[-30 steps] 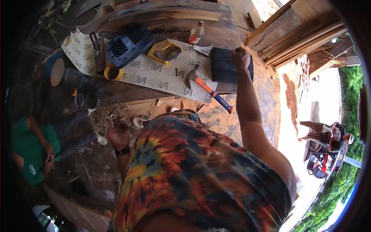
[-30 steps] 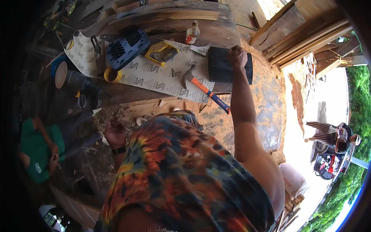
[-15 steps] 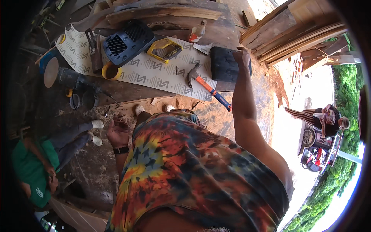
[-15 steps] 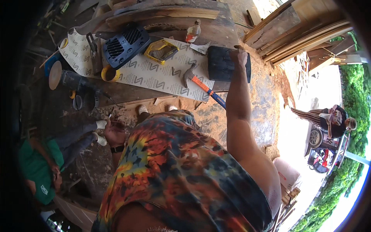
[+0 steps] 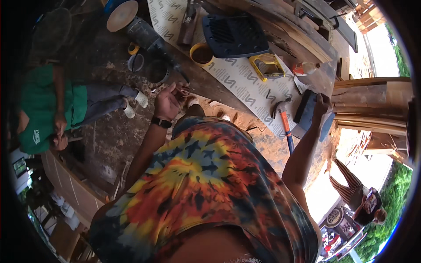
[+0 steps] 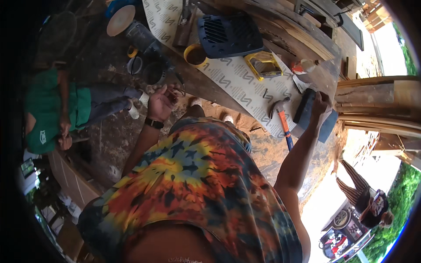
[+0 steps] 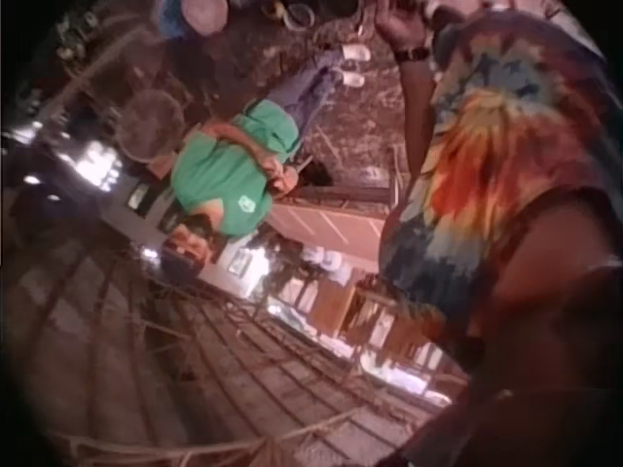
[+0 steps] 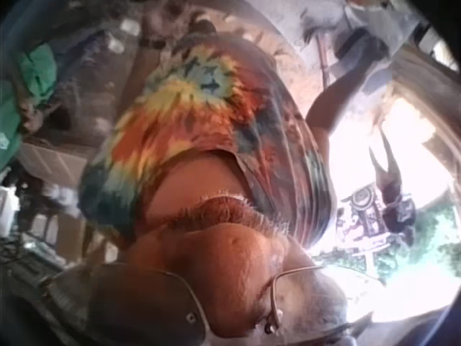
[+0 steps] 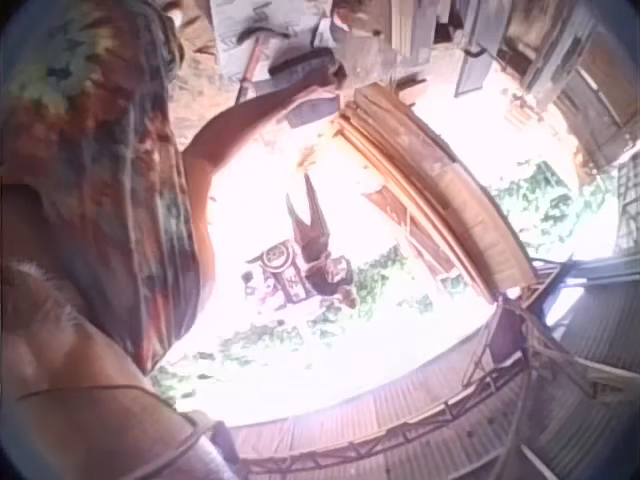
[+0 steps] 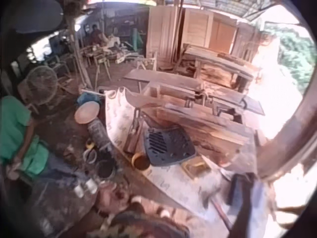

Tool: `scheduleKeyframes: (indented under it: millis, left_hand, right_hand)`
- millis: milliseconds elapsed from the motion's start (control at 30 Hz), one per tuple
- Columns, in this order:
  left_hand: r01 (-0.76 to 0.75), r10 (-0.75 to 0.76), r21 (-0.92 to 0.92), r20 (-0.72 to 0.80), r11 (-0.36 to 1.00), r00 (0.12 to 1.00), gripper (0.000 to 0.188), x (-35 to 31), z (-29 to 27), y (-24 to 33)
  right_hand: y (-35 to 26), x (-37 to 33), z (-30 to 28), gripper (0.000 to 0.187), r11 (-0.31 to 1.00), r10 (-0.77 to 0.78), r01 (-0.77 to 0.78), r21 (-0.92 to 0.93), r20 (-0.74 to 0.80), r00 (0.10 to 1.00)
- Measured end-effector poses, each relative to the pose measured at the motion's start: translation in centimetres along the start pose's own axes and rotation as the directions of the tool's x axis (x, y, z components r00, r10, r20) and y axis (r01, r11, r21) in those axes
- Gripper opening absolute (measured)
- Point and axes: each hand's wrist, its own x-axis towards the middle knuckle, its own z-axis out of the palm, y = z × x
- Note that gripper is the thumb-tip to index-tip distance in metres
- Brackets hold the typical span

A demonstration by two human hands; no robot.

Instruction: The person is assembling a black plastic component, possibly for furniture or equipment, using a hammer and screws.

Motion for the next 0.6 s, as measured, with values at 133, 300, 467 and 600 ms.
scheduleKeyframes:
  millis: [133,300,467,600]
  left_hand:
    - [0.005,-0.005,0.011,0.001,1.000,1.000,0.030,0.2,-0.9,1.0]
    - [0.085,-0.085,-0.009,-0.031,0.996,0.996,0.030,-0.3,-3.2,3.2]
    - [0.112,-0.112,-0.015,-0.025,0.994,0.993,0.031,0.0,-5.1,6.5]
    - [0.101,-0.103,0.158,0.000,0.982,0.995,0.035,1.0,-5.3,9.3]
  right_hand:
    - [-10.3,-10.2,6.8,0.024,0.900,-0.260,0.001,0.437,0.534,0.805]
    - [-22.9,-18.8,14.9,0.027,0.877,-0.394,-0.052,0.477,0.777,0.490]
    - [-30.8,-22.8,20.1,0.042,0.798,-0.583,0.122,0.590,0.703,0.407]
    - [-31.7,-23.5,21.5,0.045,0.861,-0.507,0.229,0.454,0.750,0.424]
